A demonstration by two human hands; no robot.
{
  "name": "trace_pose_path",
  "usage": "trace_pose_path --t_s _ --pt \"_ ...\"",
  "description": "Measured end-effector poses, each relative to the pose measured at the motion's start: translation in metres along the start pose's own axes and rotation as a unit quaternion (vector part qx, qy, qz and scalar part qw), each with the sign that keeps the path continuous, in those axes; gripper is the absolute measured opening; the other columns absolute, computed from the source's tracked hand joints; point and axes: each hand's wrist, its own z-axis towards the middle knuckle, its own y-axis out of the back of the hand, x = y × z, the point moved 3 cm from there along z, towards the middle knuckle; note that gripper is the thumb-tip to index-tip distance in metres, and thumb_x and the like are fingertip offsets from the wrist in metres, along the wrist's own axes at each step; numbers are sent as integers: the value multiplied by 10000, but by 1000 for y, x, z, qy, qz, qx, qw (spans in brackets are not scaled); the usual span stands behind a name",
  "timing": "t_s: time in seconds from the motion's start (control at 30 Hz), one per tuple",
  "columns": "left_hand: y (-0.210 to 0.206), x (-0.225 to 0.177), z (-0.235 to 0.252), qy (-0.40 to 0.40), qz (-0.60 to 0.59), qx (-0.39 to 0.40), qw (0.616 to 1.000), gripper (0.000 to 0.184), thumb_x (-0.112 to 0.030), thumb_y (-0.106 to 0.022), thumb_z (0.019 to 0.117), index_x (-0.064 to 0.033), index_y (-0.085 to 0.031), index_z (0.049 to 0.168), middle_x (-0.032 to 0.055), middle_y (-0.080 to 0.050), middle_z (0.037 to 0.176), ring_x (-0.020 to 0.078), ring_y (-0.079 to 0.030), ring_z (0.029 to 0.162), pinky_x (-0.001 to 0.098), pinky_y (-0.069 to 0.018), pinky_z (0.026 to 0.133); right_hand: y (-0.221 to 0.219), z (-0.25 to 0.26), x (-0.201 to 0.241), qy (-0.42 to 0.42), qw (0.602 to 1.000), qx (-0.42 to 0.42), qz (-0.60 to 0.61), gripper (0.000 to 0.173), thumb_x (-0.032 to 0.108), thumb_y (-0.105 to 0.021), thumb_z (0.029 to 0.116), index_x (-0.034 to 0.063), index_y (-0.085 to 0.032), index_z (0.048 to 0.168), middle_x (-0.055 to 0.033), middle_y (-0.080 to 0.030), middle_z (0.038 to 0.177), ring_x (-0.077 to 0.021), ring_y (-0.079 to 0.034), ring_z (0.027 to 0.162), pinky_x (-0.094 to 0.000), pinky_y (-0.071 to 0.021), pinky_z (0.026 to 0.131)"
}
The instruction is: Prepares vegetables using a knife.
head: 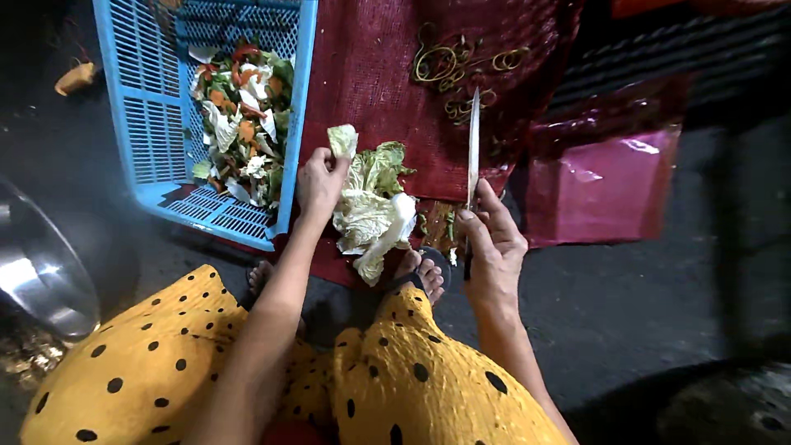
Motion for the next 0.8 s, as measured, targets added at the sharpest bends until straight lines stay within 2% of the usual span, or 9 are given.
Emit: trace_pose_path --t_s 0.1,0.23,0.33,0.4,0.5,0.57,0.67,0.7,0.8 --pt "18 -17 -13 30 -258 23 965 257 -283 -591 1046 -41 -626 1128 79 -705 963 144 -677 792 313 -565 663 -4 4 -3 -12 1000 4 11 522 153 -568 1012 84 -469 1520 24 -677 1100 -2 -593 715 -167 -504 622" --pt "28 -37 -24 82 -447 97 886 267 -287 -470 1092 -98 -559 1260 81 -742 1085 186 -735 915 343 -616 741 -15 8 1 -18 1000 17 14 525 144 -567 1007 95 -472 1521 19 -686 1154 -8 -636 776 -187 -545 673" --pt "22 -42 -31 105 -541 137 823 256 -272 -432 1099 -117 -580 1238 74 -722 1133 198 -725 963 382 -621 789 -20 9 6 -25 999 33 21 516 163 -563 1013 115 -481 1520 14 -680 1183 -24 -647 794 -208 -561 675" --pt "13 -43 -37 123 -589 143 786 287 -280 -405 1102 -125 -628 1194 58 -724 1123 182 -725 934 368 -623 770 -22 9 5 -37 998 34 25 518 172 -566 1011 142 -489 1522 8 -672 1152 -30 -598 709 -204 -513 587" --pt "0 -46 -46 147 -649 142 733 343 -294 -356 1115 -104 -638 1161 64 -720 1042 165 -722 834 320 -624 728 -26 6 2 -62 996 57 35 549 179 -600 1007 158 -464 1539 3 -658 1252 -25 -603 756 -205 -515 630" --pt "-10 -49 -53 164 -668 149 711 358 -296 -348 1116 -87 -635 1163 73 -709 987 177 -717 816 325 -622 757 -32 3 2 -84 991 89 59 553 241 -613 1016 190 -460 1545 16 -663 1213 -15 -579 715 -192 -497 599" --pt "-23 -51 -70 167 -644 192 721 359 -287 -336 1117 -94 -628 1198 71 -708 1067 182 -723 903 342 -620 814 -40 4 4 -111 981 109 120 473 446 -577 1018 214 -542 1430 57 -630 915 -16 -528 606 -177 -468 516" --pt "-26 -48 -76 162 -610 208 747 349 -298 -355 1112 -116 -636 1210 57 -711 1126 168 -720 935 336 -617 805 -41 5 6 -116 978 100 140 441 473 -538 1036 222 -564 1397 63 -620 827 -18 -501 553 -179 -446 477" --pt "-29 -32 -90 154 -471 158 854 289 -279 -506 1055 -158 -550 1314 79 -660 1202 222 -686 1012 425 -599 806 -35 9 14 -111 981 69 144 469 428 -384 1106 263 -487 1533 57 -507 658 -37 -370 435 -187 -351 389"
